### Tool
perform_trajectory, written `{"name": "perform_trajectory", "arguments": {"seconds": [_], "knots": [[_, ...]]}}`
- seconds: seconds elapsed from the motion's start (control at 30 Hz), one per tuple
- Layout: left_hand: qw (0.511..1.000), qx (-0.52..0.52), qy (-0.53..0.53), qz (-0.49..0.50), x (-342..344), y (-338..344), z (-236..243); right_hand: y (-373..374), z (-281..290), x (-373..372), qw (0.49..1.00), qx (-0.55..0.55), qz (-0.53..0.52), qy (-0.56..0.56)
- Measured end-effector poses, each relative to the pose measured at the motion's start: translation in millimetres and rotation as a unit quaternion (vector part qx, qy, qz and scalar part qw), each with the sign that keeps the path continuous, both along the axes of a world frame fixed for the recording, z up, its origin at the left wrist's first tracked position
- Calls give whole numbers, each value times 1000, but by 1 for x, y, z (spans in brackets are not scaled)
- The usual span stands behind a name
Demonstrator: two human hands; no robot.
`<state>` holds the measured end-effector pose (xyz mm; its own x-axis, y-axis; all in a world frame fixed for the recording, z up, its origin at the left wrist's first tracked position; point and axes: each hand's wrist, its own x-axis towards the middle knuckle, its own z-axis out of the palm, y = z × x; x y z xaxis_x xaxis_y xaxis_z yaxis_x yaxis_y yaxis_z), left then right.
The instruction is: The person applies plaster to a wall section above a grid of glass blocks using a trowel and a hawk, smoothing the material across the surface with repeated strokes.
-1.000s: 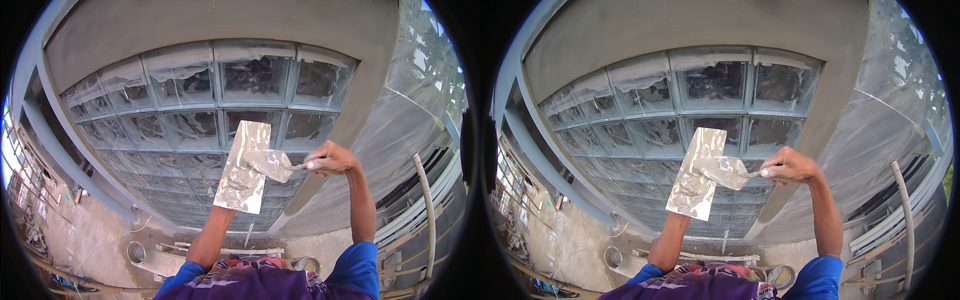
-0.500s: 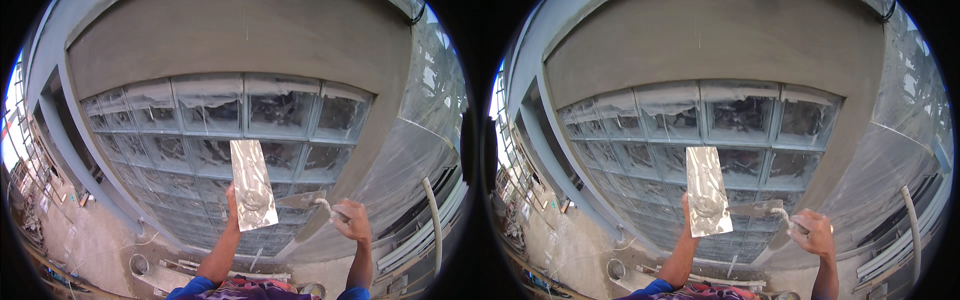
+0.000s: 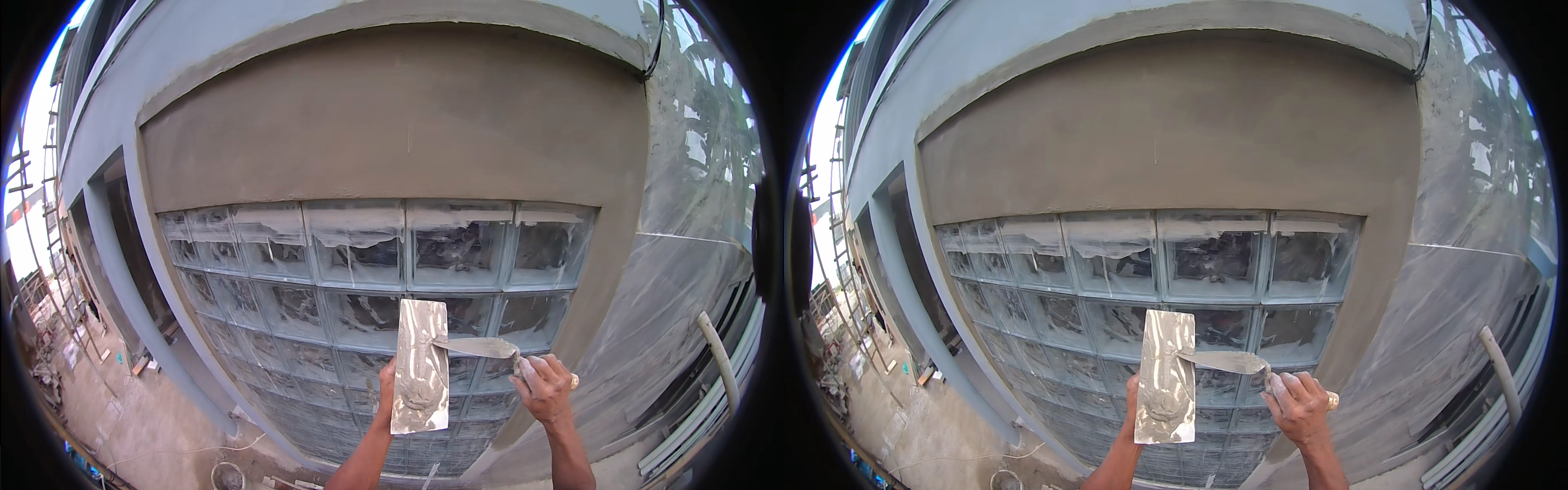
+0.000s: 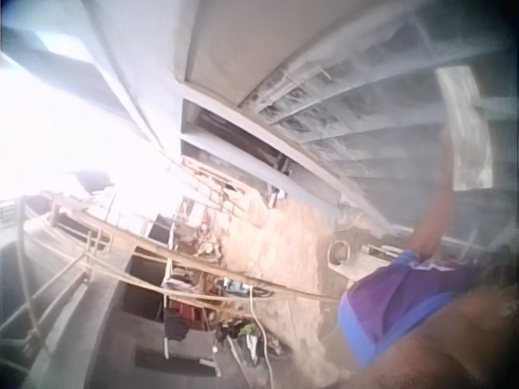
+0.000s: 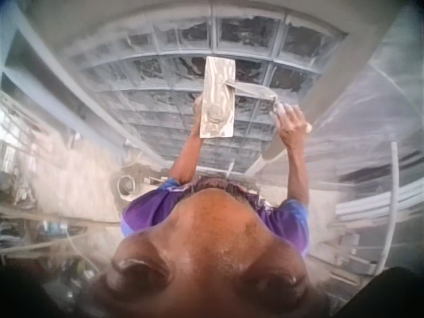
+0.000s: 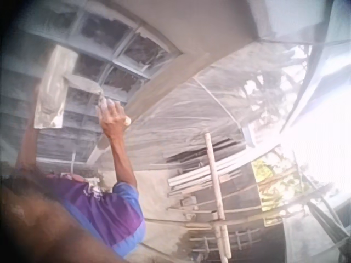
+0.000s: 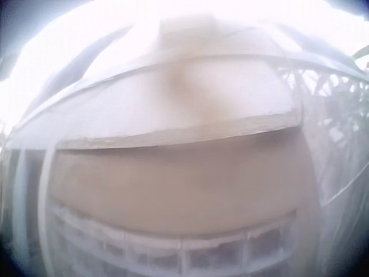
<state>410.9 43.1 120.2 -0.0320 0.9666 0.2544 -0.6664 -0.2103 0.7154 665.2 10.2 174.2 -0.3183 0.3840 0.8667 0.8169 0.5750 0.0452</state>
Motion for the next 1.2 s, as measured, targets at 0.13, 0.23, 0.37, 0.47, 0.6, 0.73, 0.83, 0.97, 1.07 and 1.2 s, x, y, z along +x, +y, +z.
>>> {"name": "perform_trajectory", "arguments": {"seconds": [0.13,0.23,0.37,0.47,0.6,0.73,0.83,0.97,1.07,1.2], "knots": [[997,-37,-13,-72,4,0,-8,4,-6,5,998,51,-38,24],[978,-36,-134,-158,10,-1,-16,8,-5,16,991,85,-77,69],[985,-39,-112,-127,15,0,-26,16,15,46,970,142,-138,144],[977,-96,-116,-148,25,-1,-26,21,44,77,944,184,-186,201],[970,-129,-124,-163,35,-1,-28,36,87,116,910,266,-230,220],[970,-140,-124,-154,40,-2,-29,48,136,157,888,325,-275,173],[970,-144,-123,-156,46,0,-27,42,184,197,869,345,-336,112],[968,-156,-132,-146,50,1,-31,44,248,240,849,320,-420,17],[967,-163,-135,-145,54,-1,-34,36,294,248,821,307,-480,-42],[962,-174,-142,-152,64,1,-41,37,336,240,786,290,-534,-113]]}}
